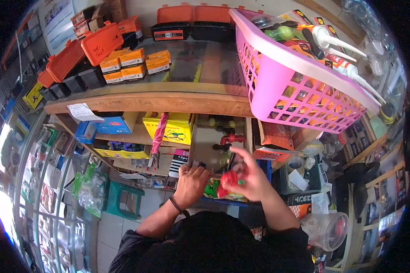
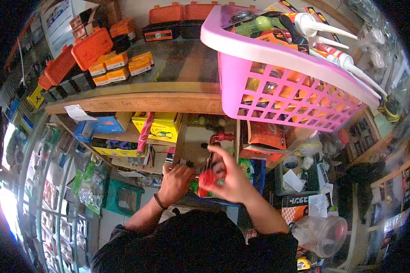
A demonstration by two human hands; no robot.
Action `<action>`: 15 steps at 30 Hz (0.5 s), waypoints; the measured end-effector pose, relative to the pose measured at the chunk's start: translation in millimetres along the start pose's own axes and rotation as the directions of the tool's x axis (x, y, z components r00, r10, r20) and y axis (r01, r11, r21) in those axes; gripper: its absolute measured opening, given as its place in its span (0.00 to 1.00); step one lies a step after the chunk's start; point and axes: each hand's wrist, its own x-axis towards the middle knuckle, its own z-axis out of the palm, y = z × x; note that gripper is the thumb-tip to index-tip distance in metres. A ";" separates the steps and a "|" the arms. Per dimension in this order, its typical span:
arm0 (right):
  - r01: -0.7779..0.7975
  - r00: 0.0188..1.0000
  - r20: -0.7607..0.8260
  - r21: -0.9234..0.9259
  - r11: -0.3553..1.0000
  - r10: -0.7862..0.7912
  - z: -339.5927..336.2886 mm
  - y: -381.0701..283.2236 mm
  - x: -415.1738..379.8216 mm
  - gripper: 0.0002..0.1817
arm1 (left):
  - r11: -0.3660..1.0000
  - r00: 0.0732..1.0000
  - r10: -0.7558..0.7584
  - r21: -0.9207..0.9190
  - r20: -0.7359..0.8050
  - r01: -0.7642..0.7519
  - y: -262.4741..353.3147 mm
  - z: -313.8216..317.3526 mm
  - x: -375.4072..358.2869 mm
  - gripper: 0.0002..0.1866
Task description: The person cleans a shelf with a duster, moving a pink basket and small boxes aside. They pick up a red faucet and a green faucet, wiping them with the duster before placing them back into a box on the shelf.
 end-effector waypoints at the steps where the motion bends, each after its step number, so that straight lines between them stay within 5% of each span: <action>1: -0.003 1.000 0.006 -0.005 1.000 0.003 -0.5 1.4 10.0 0.44 | 1.000 1.000 -0.006 -0.004 -0.003 0.006 0.6 -0.5 0.1 0.07; 4: -0.020 0.989 -0.149 0.015 1.000 0.022 -1.5 16.5 37.7 0.42 | 0.999 1.000 -0.013 0.039 0.011 0.012 2.7 -2.0 -0.1 0.06; 9: -0.029 0.984 -0.172 -0.350 0.936 -0.033 1.9 35.5 63.1 0.39 | 1.000 0.999 -0.022 -0.001 -0.033 0.022 2.1 -0.7 -0.5 0.06; 13: 0.158 0.987 0.056 -0.547 0.822 -0.152 6.8 48.1 75.9 0.40 | 0.999 0.999 -0.032 0.023 -0.038 0.033 2.8 -1.1 0.8 0.06; 15: 0.167 0.986 0.083 -0.503 0.848 -0.145 11.2 53.2 81.8 0.39 | 1.000 1.000 -0.016 0.016 -0.027 0.016 2.3 -1.5 0.8 0.06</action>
